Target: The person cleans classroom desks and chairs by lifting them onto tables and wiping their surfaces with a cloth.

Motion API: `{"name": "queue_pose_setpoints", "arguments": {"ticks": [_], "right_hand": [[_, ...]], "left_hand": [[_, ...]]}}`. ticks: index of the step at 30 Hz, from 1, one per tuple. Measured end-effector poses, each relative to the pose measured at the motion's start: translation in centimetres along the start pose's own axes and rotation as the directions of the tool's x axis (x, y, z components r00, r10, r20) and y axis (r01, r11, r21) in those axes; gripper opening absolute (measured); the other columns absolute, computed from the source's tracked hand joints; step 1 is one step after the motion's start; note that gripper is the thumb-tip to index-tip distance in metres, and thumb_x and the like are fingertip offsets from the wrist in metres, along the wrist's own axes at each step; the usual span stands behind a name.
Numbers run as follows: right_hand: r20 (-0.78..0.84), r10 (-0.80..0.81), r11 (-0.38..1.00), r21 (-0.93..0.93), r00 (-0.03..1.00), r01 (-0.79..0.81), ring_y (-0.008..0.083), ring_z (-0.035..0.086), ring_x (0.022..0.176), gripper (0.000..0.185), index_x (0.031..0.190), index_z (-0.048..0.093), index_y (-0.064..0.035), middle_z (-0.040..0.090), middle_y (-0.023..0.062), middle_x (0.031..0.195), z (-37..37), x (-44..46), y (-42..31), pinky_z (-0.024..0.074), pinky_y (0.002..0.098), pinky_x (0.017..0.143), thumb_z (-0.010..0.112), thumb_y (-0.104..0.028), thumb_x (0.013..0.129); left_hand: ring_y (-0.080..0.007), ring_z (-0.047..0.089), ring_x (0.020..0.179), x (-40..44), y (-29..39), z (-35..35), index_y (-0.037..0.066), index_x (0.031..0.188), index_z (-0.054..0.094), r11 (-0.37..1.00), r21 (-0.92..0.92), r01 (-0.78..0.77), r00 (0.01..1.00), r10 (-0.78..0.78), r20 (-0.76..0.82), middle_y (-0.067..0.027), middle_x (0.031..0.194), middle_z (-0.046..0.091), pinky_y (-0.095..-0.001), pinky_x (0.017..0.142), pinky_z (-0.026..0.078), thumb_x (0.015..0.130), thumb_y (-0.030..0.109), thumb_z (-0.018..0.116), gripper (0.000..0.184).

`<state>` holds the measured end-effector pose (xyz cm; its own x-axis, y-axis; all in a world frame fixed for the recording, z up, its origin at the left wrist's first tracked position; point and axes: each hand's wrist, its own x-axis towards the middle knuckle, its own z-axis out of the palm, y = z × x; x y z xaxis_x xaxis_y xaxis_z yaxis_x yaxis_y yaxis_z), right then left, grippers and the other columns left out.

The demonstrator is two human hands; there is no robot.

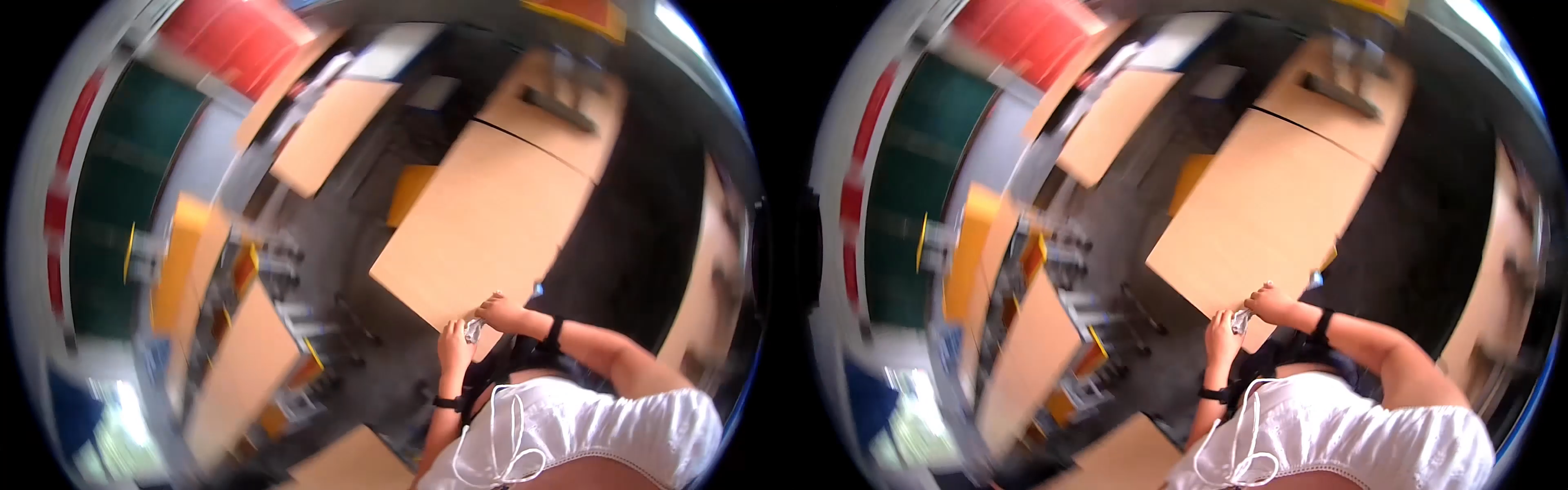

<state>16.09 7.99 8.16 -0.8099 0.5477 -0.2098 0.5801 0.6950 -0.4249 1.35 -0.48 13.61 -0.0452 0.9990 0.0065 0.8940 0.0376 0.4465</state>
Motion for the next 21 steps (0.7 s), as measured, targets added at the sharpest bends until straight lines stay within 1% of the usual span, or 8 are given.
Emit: {"name": "queue_pose_setpoints", "arguments": {"ticks": [3,9,10,12,14,16,20,21], "right_hand": [[0.081,0.119,0.989,0.08,0.99,-0.125,0.025,0.057,0.1,0.042,0.11,0.053,-0.0154,0.059,0.0101,0.104,7.2,-0.1,-2.2,0.0395,0.0508,0.088,0.064,-0.034,0.075],[-0.318,0.359,0.895,0.385,0.878,-0.226,0.0281,0.036,0.125,0.067,0.129,0.041,-0.0162,0.04,0.0106,0.133,5.5,-2.9,-8.3,0.0225,0.0586,0.101,0.067,-0.038,0.071],[-0.385,0.504,0.816,0.505,0.773,-0.281,0.0274,0.036,0.124,0.065,0.129,0.04,-0.0157,0.041,0.011,0.131,5.2,-4.0,-6.5,0.0211,0.058,0.102,0.066,-0.035,0.073],[-0.436,0.875,0.484,0.789,0.209,-0.38,0.0294,0.043,0.117,0.054,0.123,0.045,-0.0096,0.049,0.0129,0.119,8.2,-4.5,-1.5,0.0218,0.0573,0.101,0.064,-0.027,0.076],[-0.329,0.89,0.263,0.936,-0.316,-0.235,0.0323,0.052,0.101,0.028,0.106,0.053,-0.0042,0.055,0.0141,0.104,11.4,-4.2,5.0,0.0369,0.0429,0.091,0.056,-0.021,0.083],[-0.017,0.879,-0.031,0.995,-0.476,-0.093,0.0334,0.054,0.092,0.03,0.104,0.054,-0.0023,0.055,0.0166,0.096,18.9,-2.3,10.7,0.0441,0.04,0.078,0.053,-0.027,0.088],[0.459,0.8,-0.545,0.825,-0.385,-0.149,0.0353,0.055,0.102,0.055,0.113,0.052,0.0043,0.055,0.0241,0.112,38.9,6.3,20.1,0.0451,0.0396,0.083,0.062,-0.038,0.08],[0.537,0.836,-0.524,0.842,-0.11,0.128,0.0305,0.057,0.095,0.052,0.109,0.055,0.0046,0.058,0.0204,0.106,38.6,6.5,19.3,0.0459,0.0372,0.078,0.064,-0.038,0.079]], "left_hand": [[-0.0399,0.052,0.091,-1.0,-6.4,3.0,-0.002,0.092,0.053,0.978,-0.144,0.153,0.888,-0.072,0.454,-0.0182,0.095,0.056,-0.0434,0.077,0.045,0.074,0.015,0.062,0.026],[-0.0384,0.051,0.092,-1.1,-11.8,1.6,0.001,0.09,0.052,0.975,-0.08,-0.207,0.931,0.221,0.291,-0.0186,0.096,0.051,-0.0446,0.077,0.042,0.071,0.009,0.061,0.023],[-0.0378,0.05,0.091,0.6,-10.6,2.8,0.001,0.089,0.051,0.98,-0.017,-0.197,0.938,0.194,0.286,-0.0178,0.094,0.05,-0.045,0.077,0.042,0.07,0.007,0.06,0.022],[-0.0385,0.046,0.097,3.4,-8.4,5.9,0.002,0.092,0.049,0.965,0.073,-0.254,0.928,0.221,0.301,-0.0165,0.096,0.048,-0.0463,0.081,0.039,0.067,0.003,0.059,0.027],[-0.0402,0.042,0.103,5.8,-7.5,9.9,0.003,0.1,0.046,0.928,0.108,-0.356,0.902,0.31,0.302,-0.0172,0.103,0.046,-0.0486,0.086,0.035,0.067,0.004,0.061,0.036],[-0.0421,0.039,0.111,8.3,-6.9,12.8,0.002,0.11,0.043,0.888,0.193,-0.418,0.894,0.363,0.263,-0.0195,0.114,0.045,-0.0497,0.091,0.033,0.07,0.013,0.064,0.046],[-0.0419,0.039,0.106,12.7,-3.3,16.3,0.002,0.11,0.041,0.882,0.174,-0.437,0.899,0.426,0.103,-0.0197,0.112,0.042,-0.0497,0.088,0.033,0.075,0.028,0.061,0.048],[-0.0394,0.042,0.096,13.2,-2.5,16.0,0.002,0.102,0.043,0.876,0.16,-0.455,0.889,0.458,0.018,-0.0179,0.101,0.043,-0.0485,0.081,0.035,0.077,0.036,0.059,0.045]]}}
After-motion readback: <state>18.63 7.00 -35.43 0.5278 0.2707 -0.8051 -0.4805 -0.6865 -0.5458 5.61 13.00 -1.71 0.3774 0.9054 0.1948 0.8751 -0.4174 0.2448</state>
